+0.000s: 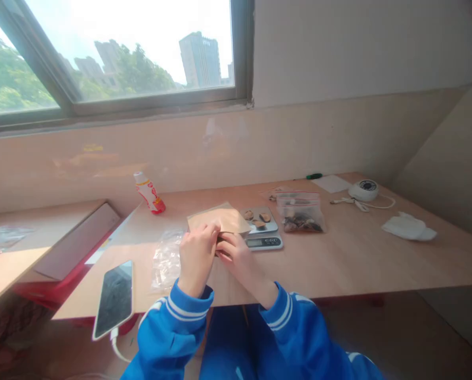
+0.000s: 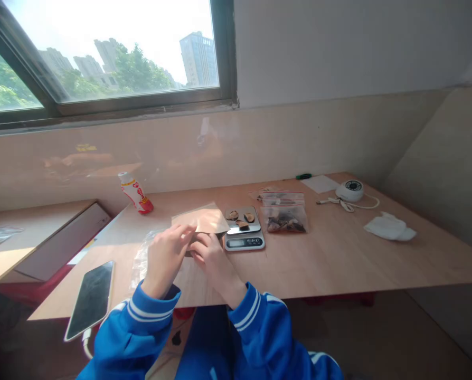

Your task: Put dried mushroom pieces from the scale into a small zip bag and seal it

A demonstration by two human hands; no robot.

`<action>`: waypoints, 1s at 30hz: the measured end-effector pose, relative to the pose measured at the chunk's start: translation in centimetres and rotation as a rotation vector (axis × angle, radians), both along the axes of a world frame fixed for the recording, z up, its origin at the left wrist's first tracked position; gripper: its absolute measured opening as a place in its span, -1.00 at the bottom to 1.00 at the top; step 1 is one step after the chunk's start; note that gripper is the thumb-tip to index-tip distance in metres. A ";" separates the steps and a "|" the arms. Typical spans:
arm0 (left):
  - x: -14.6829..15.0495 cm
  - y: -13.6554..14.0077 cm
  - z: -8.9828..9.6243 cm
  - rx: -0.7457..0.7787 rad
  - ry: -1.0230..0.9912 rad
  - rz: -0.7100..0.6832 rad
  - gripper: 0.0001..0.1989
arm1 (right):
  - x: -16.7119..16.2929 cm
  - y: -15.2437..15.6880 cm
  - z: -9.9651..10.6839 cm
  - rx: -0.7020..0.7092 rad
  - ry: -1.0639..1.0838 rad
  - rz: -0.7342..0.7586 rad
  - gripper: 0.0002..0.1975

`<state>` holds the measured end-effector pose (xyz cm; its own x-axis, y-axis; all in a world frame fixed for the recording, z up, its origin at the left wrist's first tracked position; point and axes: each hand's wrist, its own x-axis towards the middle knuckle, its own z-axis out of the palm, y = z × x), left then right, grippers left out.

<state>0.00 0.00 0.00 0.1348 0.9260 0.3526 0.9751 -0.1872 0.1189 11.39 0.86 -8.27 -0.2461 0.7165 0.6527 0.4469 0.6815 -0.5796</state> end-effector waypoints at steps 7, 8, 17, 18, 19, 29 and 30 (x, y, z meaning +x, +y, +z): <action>-0.9 1.4 1.2 -0.102 -0.240 0.004 -0.75 | 1.6 -0.4 1.7 0.100 0.148 0.101 -0.83; -1.1 1.5 1.4 -0.101 -0.258 0.010 -0.75 | 2.0 -0.7 2.0 0.086 0.184 0.114 -0.84; -4.0 0.9 2.0 -0.031 -0.273 0.146 -0.75 | 8.1 0.7 0.7 -0.261 0.648 -0.011 -0.92; -4.3 0.7 2.0 -0.030 -0.283 0.159 -0.75 | 8.5 1.5 0.0 -0.300 0.626 -0.026 -0.91; -4.5 0.6 1.9 -0.031 -0.295 0.168 -0.75 | 8.9 2.4 -0.7 -0.327 0.579 -0.033 -0.90; -5.2 -0.2 1.5 -0.038 -0.323 0.125 -0.74 | 8.2 8.4 -3.1 -0.147 -0.211 -0.088 -0.68; -5.2 -0.2 1.4 -0.039 -0.324 0.123 -0.74 | 8.2 8.6 -3.2 -0.126 -0.257 -0.105 -0.63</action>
